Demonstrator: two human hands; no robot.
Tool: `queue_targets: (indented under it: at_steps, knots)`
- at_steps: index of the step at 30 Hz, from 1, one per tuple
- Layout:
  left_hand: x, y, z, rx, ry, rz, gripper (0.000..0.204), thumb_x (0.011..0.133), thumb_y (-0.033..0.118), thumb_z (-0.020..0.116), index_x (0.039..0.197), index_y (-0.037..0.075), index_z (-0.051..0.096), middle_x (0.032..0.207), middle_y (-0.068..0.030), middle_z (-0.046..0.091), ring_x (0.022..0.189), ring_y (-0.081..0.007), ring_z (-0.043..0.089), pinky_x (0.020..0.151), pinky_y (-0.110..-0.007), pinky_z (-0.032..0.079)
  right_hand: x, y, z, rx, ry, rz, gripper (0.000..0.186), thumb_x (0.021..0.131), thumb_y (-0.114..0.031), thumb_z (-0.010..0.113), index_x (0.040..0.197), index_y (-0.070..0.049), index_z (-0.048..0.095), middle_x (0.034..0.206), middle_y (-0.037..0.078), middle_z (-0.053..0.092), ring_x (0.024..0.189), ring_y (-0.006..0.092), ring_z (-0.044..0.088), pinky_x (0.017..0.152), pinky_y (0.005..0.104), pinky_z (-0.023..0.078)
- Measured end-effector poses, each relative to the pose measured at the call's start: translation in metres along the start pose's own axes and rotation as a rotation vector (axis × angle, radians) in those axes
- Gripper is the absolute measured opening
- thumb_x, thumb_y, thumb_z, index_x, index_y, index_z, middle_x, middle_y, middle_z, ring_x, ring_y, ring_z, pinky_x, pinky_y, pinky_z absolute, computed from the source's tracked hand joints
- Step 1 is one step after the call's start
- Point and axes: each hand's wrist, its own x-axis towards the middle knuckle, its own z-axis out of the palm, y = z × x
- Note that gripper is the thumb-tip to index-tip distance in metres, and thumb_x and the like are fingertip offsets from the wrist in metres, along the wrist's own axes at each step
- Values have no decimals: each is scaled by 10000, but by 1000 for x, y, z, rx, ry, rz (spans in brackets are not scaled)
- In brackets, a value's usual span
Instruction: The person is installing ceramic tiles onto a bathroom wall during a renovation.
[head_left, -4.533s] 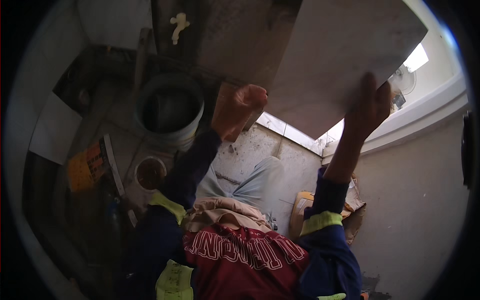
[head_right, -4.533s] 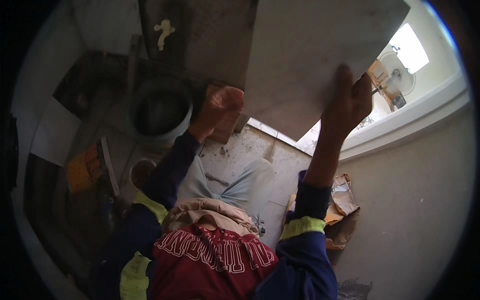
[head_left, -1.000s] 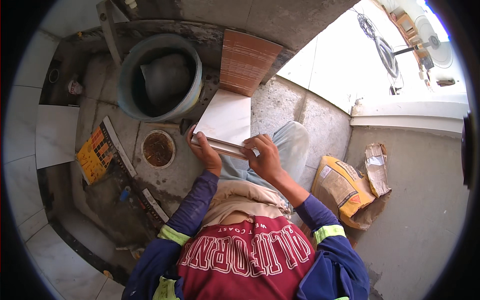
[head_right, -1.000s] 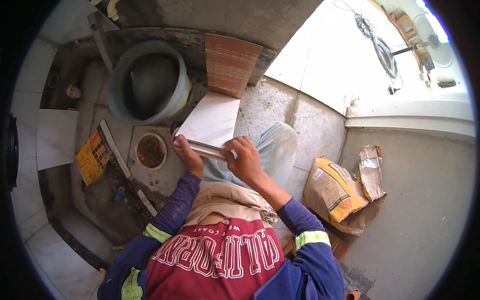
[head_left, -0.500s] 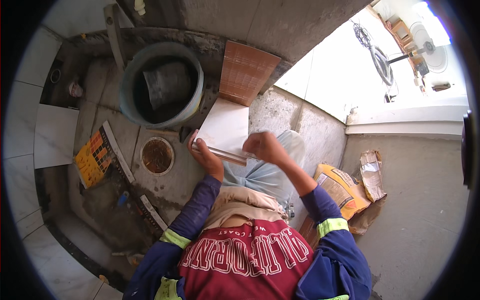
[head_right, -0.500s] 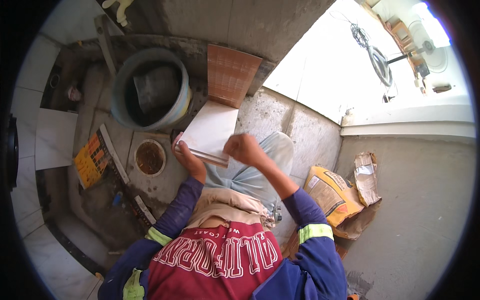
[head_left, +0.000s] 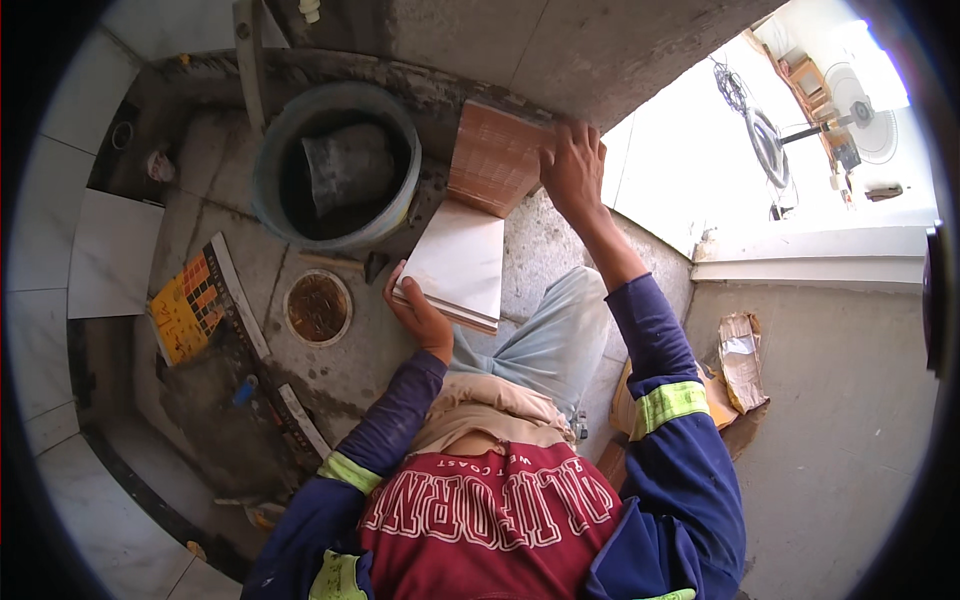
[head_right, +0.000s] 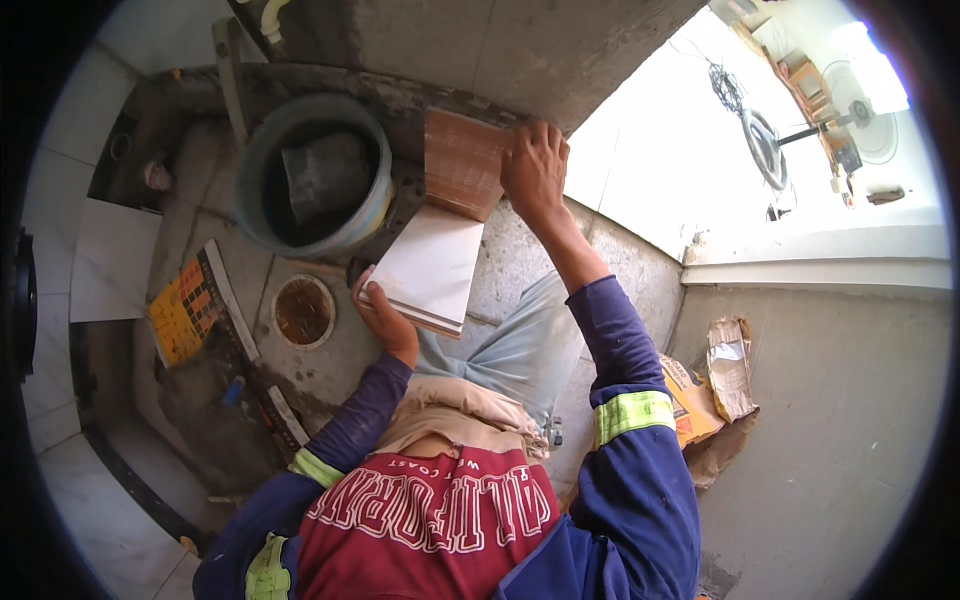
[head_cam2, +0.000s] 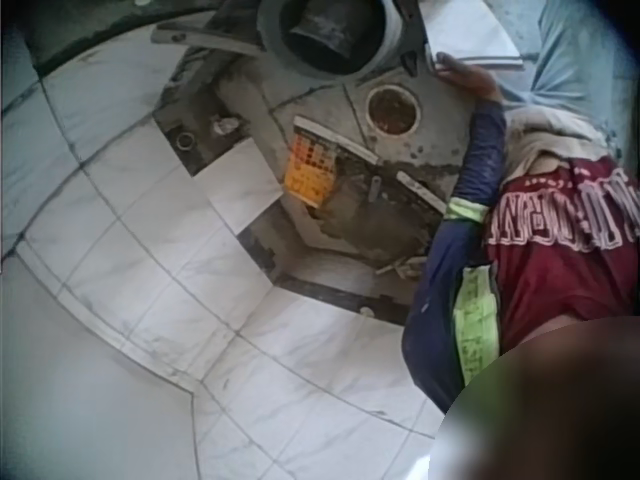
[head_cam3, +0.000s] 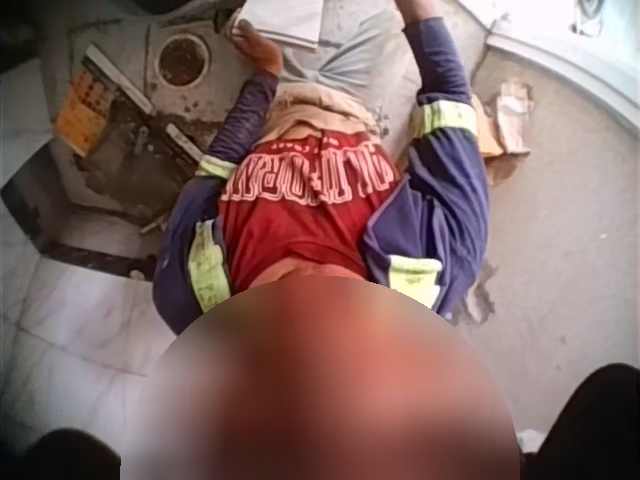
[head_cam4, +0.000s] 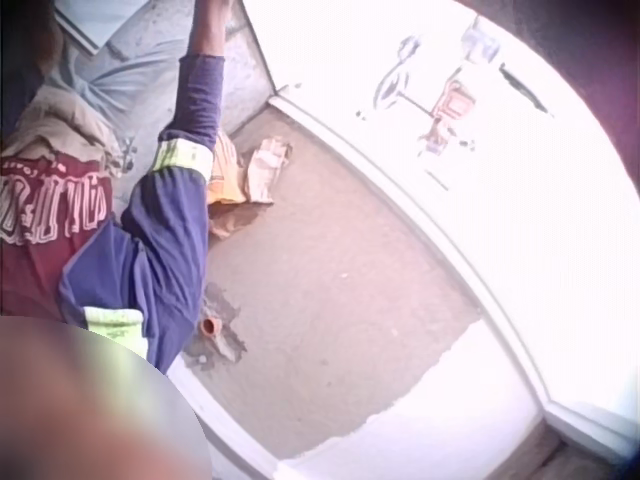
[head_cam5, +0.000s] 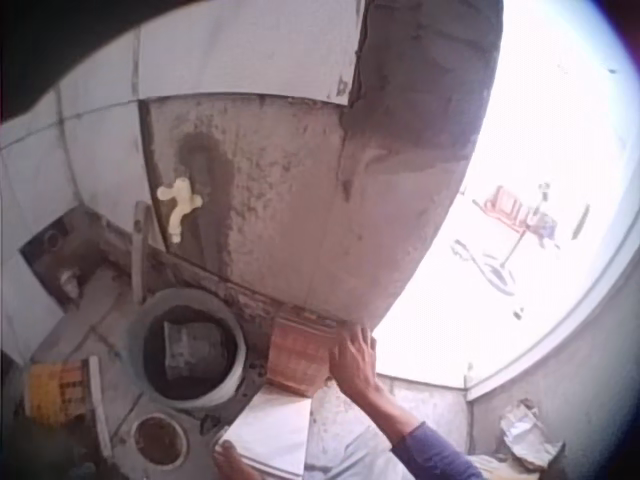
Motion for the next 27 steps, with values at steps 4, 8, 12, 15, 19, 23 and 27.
queue_targets:
  at_steps: [4, 8, 12, 15, 19, 23, 27]
  knots:
    - [0, -1, -5, 6, -5, -9, 378, 998, 288, 450, 1235, -7, 467, 1251, -173, 503, 1105, -251, 524, 971, -367, 430, -48, -26, -12, 400, -272, 148, 105, 808, -101, 626, 821, -43, 539, 847, 130, 590, 794, 317, 596, 673, 416, 478]
    - [-2, 4, -4, 50, -13, -57, 400, 991, 306, 448, 1239, -6, 467, 1246, -169, 505, 1101, -248, 523, 962, -367, 430, -124, -56, -16, 470, -139, -53, 147, 754, -13, 678, 772, -70, 544, 756, 96, 573, 709, 289, 594, 617, 388, 488]
    - [-3, -3, -11, 92, -31, -43, 419, 1000, 324, 426, 1274, 8, 447, 1257, -171, 475, 1074, -239, 528, 932, -354, 453, -149, -77, -18, 532, -135, -8, 164, 714, 12, 671, 758, -65, 533, 768, 103, 541, 721, 311, 560, 627, 399, 465]
    - [-4, -4, -15, 169, -32, -46, 437, 992, 335, 435, 1276, 3, 445, 1256, -175, 472, 1078, -243, 524, 927, -359, 454, -159, -84, -19, 551, -168, 24, 180, 682, 16, 661, 755, -57, 513, 759, 105, 519, 735, 316, 539, 644, 411, 452]
    - [-5, -6, -17, 88, 27, -98, 451, 982, 337, 447, 1279, -3, 435, 1243, -179, 477, 1078, -247, 523, 919, -361, 456, -176, -91, -15, 569, -237, 32, 219, 660, 7, 678, 729, -58, 481, 756, 116, 497, 746, 328, 522, 650, 416, 439]
    - [-6, -2, -21, 195, -18, -82, 453, 981, 335, 452, 1279, -4, 431, 1241, -179, 477, 1081, -248, 523, 919, -365, 457, -181, -91, -12, 567, -228, 48, 226, 656, 8, 682, 737, -61, 483, 763, 115, 502, 759, 325, 528, 653, 417, 440]
    - [-6, -4, -20, 204, 1, -33, 451, 984, 334, 448, 1277, -9, 436, 1248, -179, 476, 1083, -251, 525, 921, -365, 458, -171, -85, -17, 581, -239, 45, 199, 657, -11, 677, 714, -61, 493, 766, 112, 515, 757, 316, 535, 662, 408, 449]
